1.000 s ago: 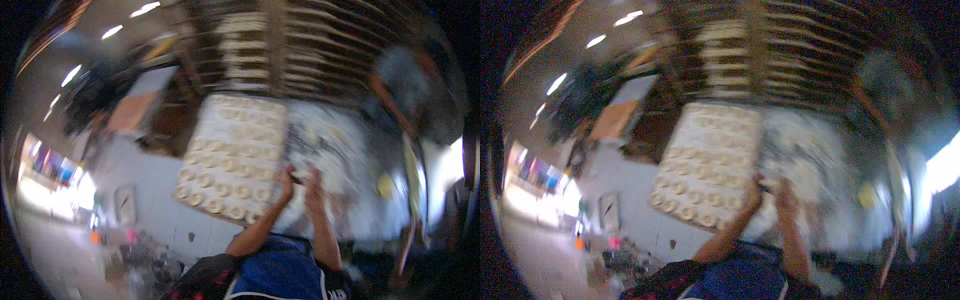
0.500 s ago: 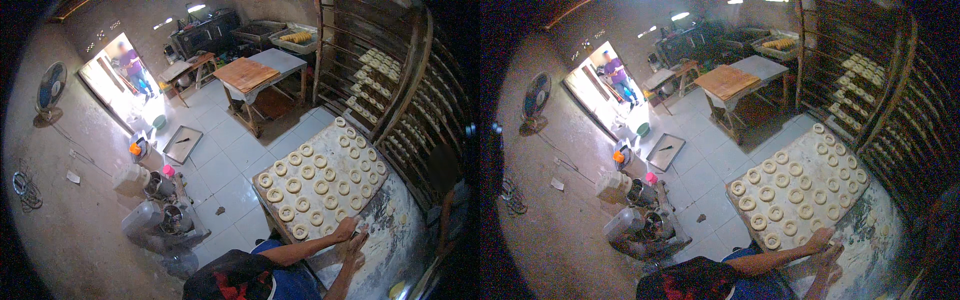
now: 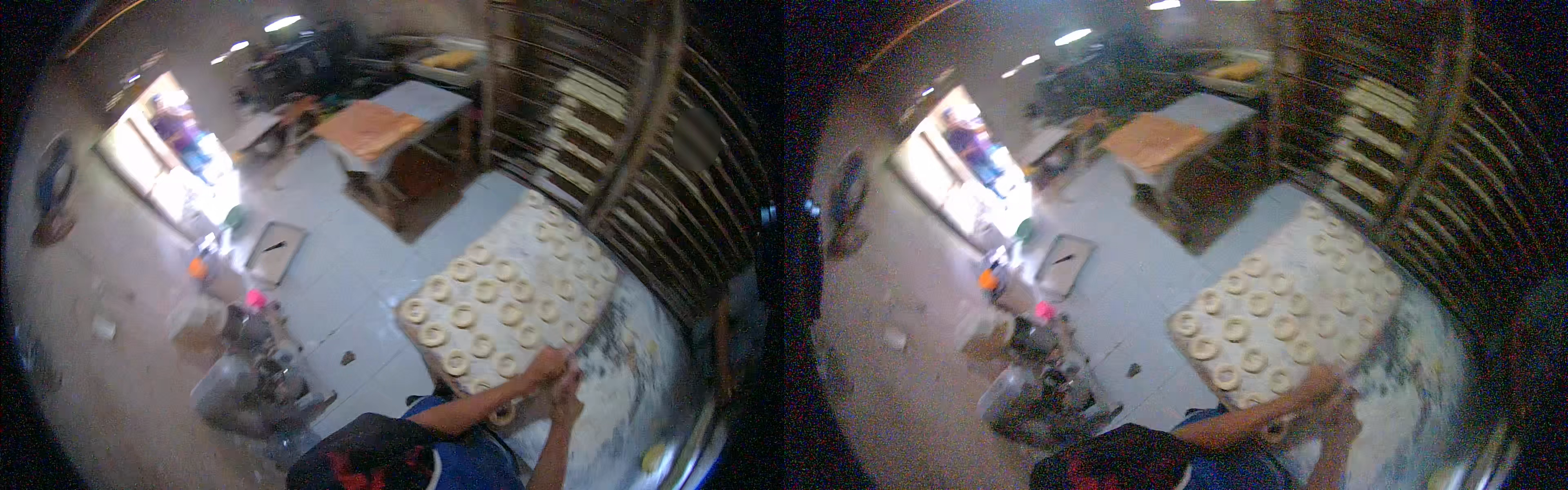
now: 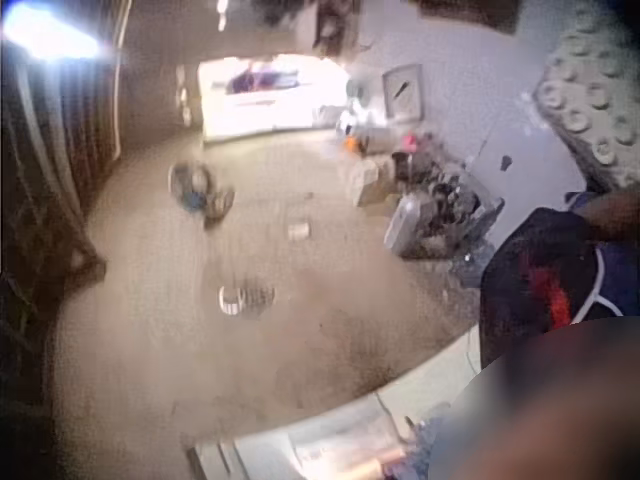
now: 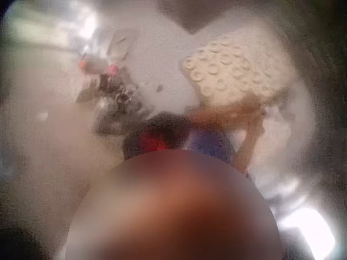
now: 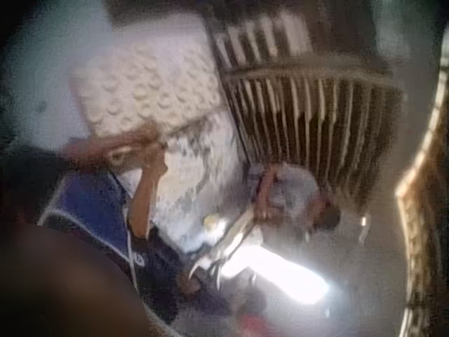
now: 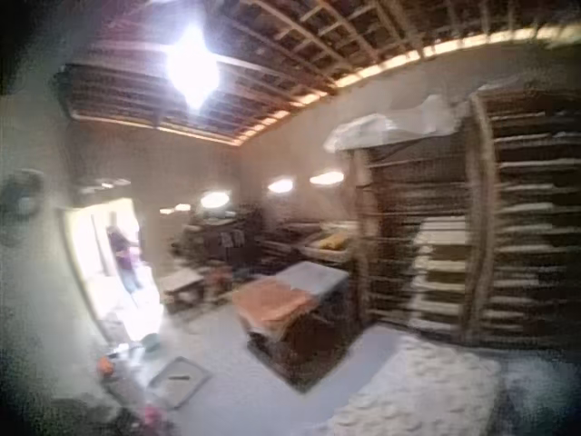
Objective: The person shapes small dough pieces into ring forms by hand and places them on a floured wooden board. A coworker also shapes dough nearby. The shaped dough is arranged in rows on the board.
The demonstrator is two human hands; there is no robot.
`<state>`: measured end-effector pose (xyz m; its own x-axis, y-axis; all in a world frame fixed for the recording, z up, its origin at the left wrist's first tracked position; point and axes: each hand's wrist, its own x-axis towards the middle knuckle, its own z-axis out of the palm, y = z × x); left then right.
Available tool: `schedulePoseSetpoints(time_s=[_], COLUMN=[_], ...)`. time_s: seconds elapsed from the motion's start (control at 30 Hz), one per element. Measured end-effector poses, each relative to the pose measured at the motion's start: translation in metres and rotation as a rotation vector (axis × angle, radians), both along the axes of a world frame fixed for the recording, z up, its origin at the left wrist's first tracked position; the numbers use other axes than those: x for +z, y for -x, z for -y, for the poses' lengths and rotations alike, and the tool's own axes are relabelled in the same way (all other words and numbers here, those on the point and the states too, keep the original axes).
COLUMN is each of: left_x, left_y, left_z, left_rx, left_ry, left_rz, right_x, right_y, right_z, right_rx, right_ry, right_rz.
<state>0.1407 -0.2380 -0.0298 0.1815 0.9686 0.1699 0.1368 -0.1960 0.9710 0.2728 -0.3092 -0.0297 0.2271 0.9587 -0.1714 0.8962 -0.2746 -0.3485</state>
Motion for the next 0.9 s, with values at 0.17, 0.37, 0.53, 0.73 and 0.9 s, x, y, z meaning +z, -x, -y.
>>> schedulePoseSetpoints(time_s=[0.17,0.37,0.53,0.73,0.9], left_x=[0.001,0.022,0.037,0.026,0.021], left_y=[0.029,0.052,0.073,0.09,0.11], left_z=[-0.016,-0.04,-0.054,-0.082,-0.121], left_rx=[-0.031,0.028,-0.054,0.018,0.085], left_ry=[0.34,0.351,-0.03,0.054,0.166], left_rz=[0.202,0.621,-0.201,-0.041,0.153], right_x=[-0.004,-0.018,-0.025,-0.015,0.035], right_y=[0.002,0.052,0.071,0.104,0.112], right_z=[0.007,-0.071,-0.078,-0.116,-0.159], right_rx=[-0.009,-0.066,-0.016,-0.258,-0.004], right_ry=[0.158,-0.418,-0.29,-0.191,-0.42], right_rz=[0.432,-1.081,-0.727,-0.708,-1.003])
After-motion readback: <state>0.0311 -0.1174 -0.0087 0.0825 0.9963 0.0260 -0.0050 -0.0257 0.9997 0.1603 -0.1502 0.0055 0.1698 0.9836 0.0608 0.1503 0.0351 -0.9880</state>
